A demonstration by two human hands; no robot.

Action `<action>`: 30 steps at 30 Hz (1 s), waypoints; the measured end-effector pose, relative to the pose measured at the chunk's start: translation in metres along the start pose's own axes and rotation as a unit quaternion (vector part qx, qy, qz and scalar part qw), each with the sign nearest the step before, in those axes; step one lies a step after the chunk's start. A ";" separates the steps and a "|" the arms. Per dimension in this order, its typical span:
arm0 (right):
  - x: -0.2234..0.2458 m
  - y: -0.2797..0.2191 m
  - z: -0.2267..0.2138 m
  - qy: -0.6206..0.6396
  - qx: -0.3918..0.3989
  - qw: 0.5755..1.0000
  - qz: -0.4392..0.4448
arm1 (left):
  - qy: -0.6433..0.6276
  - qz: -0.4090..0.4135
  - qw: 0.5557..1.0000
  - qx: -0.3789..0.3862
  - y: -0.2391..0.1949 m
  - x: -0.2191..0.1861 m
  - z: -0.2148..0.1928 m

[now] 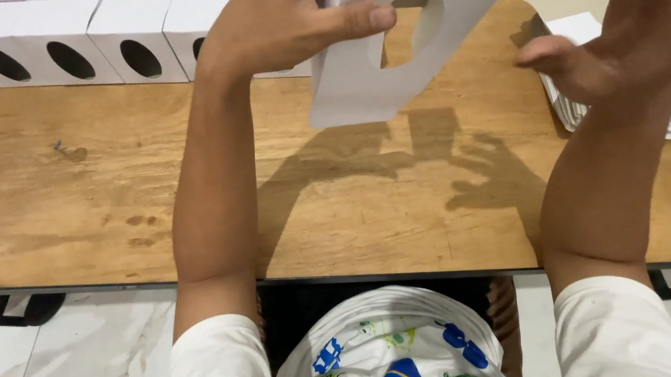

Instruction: Assembling a white cardboard box from a flat pre-cut sheet by folding and tucking flaps.

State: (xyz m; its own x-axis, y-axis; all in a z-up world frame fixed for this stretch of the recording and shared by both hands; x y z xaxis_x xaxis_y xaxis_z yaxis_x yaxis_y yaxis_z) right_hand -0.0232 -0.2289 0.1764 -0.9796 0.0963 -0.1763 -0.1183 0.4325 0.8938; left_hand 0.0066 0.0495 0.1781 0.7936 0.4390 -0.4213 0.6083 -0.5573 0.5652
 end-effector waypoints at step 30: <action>0.014 0.015 0.013 -0.118 0.062 0.990 0.051 | -0.148 0.024 0.987 -0.053 -0.006 -0.019 0.004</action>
State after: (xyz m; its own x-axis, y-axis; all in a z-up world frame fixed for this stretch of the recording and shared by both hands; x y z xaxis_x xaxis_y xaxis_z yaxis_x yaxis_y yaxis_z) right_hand -0.0368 -0.2089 0.1820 -0.9186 0.3457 -0.1914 0.0154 0.5154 0.8568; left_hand -0.0120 0.0413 0.1801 0.8005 0.1791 -0.5719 0.5770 -0.4883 0.6547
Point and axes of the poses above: each hand's wrist, its own y-axis towards the middle knuckle, its own z-axis out of the palm, x = y × z, the point moved 2 cm from there along y, towards the middle knuckle, and after that the axes turned 7 degrees about y, right-handed, at the moved point
